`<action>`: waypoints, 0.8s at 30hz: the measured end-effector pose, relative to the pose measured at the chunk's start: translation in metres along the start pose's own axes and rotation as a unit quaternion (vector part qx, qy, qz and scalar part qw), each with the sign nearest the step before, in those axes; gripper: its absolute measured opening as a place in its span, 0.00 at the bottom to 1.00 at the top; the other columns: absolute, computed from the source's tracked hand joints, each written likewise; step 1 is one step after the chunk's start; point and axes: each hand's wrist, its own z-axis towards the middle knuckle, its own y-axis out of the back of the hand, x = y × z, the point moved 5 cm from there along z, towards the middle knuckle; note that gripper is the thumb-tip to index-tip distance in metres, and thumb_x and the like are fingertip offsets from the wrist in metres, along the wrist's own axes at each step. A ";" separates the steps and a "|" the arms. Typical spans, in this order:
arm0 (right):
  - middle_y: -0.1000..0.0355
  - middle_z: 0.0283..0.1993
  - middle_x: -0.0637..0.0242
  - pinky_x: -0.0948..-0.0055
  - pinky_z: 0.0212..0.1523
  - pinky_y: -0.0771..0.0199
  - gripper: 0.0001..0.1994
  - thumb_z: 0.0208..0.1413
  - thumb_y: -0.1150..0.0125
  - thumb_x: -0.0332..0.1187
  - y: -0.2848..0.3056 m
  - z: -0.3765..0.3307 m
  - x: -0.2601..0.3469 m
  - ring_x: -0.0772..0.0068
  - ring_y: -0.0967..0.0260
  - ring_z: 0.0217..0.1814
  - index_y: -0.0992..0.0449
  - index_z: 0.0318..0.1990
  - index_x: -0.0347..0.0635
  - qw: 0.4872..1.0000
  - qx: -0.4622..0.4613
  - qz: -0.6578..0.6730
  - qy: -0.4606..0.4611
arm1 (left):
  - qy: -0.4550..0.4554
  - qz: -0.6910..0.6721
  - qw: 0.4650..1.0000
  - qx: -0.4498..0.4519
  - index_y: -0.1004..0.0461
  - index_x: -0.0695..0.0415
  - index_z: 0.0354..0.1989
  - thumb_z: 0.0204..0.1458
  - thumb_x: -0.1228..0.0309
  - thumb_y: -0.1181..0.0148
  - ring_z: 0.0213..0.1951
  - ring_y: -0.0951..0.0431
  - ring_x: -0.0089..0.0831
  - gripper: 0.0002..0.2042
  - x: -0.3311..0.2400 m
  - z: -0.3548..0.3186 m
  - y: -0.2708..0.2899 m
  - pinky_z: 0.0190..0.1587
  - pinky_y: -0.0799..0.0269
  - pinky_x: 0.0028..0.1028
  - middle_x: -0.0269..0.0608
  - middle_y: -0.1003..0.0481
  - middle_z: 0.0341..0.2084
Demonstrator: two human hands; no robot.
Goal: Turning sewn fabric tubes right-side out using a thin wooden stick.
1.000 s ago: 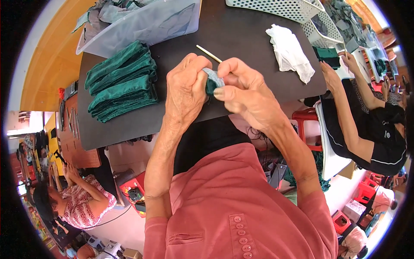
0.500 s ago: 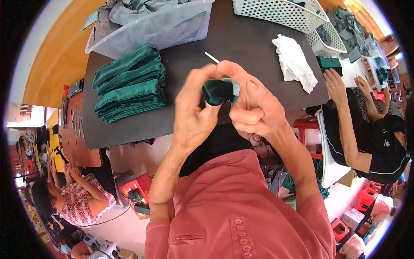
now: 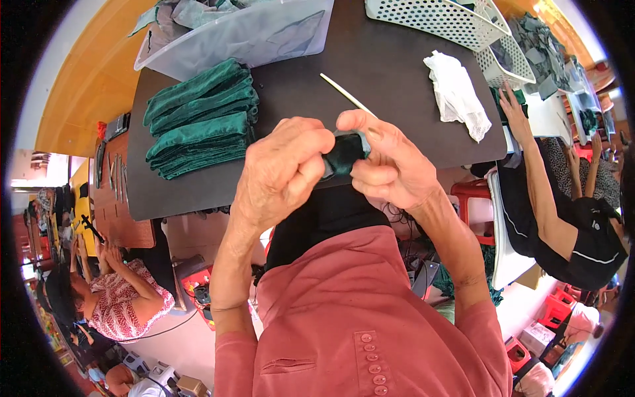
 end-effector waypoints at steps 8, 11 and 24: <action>0.50 0.21 0.82 0.85 0.16 0.51 0.16 0.62 0.52 0.40 -0.001 0.003 -0.001 0.88 0.54 0.16 0.36 0.52 0.43 0.996 -0.066 -0.020 0.059 | 0.273 -0.139 0.949 -0.075 0.33 0.62 0.41 0.49 0.74 0.44 0.27 0.29 0.24 0.12 0.011 -0.010 -0.001 0.33 0.32 0.23 0.39 0.29 0.23; 0.48 0.21 0.81 0.85 0.15 0.52 0.16 0.63 0.54 0.43 -0.005 0.005 -0.001 0.89 0.53 0.15 0.36 0.52 0.43 0.988 -0.081 -0.115 0.069 | 0.386 -0.192 0.902 0.032 0.33 0.62 0.42 0.54 0.71 0.47 0.27 0.31 0.18 0.09 0.016 -0.012 -0.005 0.31 0.35 0.20 0.32 0.31 0.22; 0.47 0.19 0.80 0.86 0.13 0.57 0.26 0.59 0.52 0.51 -0.020 0.004 0.011 0.90 0.56 0.12 0.40 0.57 0.42 0.961 -0.077 -0.265 -0.026 | 0.016 0.019 0.995 0.098 0.29 0.58 0.38 0.34 0.81 0.39 0.35 0.28 0.39 0.17 -0.017 -0.011 0.002 0.37 0.33 0.33 0.39 0.31 0.27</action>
